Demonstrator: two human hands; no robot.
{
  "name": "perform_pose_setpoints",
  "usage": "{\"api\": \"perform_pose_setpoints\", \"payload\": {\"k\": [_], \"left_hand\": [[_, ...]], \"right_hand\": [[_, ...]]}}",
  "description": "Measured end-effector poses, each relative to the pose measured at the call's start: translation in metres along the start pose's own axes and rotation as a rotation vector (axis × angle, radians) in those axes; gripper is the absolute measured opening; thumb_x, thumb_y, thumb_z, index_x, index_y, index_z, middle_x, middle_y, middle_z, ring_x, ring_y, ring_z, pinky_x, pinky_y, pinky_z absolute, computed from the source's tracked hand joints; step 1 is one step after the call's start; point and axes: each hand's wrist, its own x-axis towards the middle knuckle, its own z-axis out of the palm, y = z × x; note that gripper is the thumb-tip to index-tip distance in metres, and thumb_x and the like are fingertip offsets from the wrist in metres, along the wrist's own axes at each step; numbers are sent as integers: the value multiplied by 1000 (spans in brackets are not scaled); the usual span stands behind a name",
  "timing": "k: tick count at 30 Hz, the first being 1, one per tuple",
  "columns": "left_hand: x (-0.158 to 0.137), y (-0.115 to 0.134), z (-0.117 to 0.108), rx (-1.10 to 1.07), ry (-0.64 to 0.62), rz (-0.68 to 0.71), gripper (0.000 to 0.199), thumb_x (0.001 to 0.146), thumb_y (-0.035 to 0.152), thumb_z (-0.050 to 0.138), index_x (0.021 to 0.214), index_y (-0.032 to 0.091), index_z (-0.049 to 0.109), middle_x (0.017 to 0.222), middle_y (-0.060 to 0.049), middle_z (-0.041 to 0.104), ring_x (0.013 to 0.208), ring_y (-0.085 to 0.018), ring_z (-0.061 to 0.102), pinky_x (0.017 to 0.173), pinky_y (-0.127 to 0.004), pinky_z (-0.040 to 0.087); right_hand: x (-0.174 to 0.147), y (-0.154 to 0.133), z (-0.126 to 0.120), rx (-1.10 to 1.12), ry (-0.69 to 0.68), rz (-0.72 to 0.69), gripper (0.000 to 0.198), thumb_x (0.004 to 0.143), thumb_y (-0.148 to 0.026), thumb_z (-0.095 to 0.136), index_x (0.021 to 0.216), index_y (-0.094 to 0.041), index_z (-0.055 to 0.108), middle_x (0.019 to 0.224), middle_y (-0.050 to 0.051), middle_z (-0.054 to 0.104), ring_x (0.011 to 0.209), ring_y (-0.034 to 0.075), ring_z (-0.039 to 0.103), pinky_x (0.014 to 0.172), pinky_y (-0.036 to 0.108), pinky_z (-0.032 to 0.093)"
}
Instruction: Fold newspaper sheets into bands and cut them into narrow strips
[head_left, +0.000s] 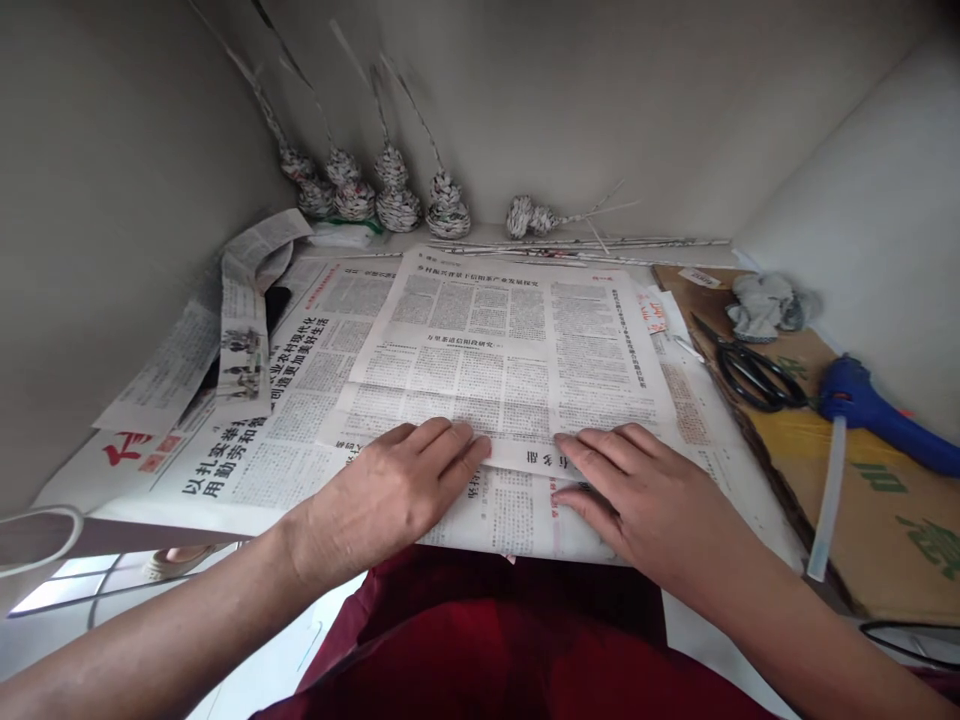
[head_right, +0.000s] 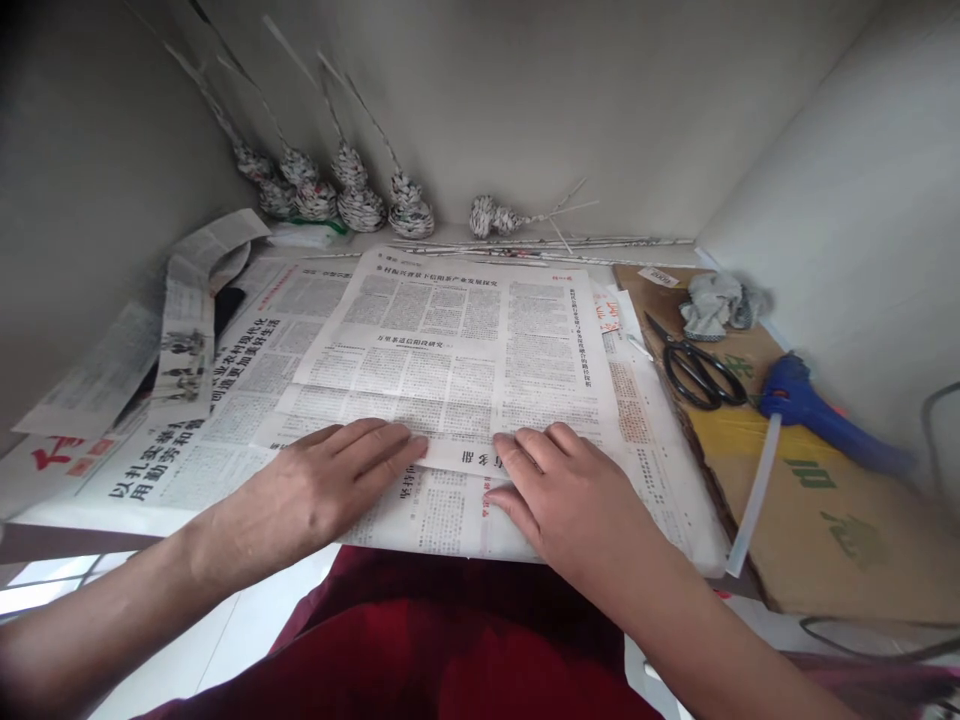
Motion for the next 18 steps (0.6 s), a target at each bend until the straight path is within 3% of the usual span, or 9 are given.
{"api": "perform_pose_setpoints", "payload": {"k": [6,10,14,18], "left_hand": [[3,-3,1,-76,17,-88,39,97,6,45,134,12,57,124,-14,68,108,-27,66,84,-42,62],[7,-5,6,-124,59,-161,30,98,16,51,126,16,62,115,-11,69,100,-25,66,82,-41,62],[15,-4,11,-139,35,-175,28,97,10,50,120,16,65,108,-9,68,96,-23,65,81,-40,60],[22,-6,11,-180,22,-198,27,96,6,47,113,15,67,103,-9,69,95,-23,65,80,-39,59]], "right_hand": [[6,3,3,25,9,10,31,100,-22,51,121,-9,68,108,11,74,98,27,62,85,42,56],[11,5,0,148,-9,58,35,93,-9,50,123,-14,68,107,7,74,96,26,61,84,40,56],[23,-1,-1,216,-47,87,39,89,-3,48,118,-17,68,106,7,73,97,25,61,84,40,55],[31,-4,1,230,-53,129,30,90,-5,48,106,-16,70,97,8,72,95,26,63,81,40,54]]}}
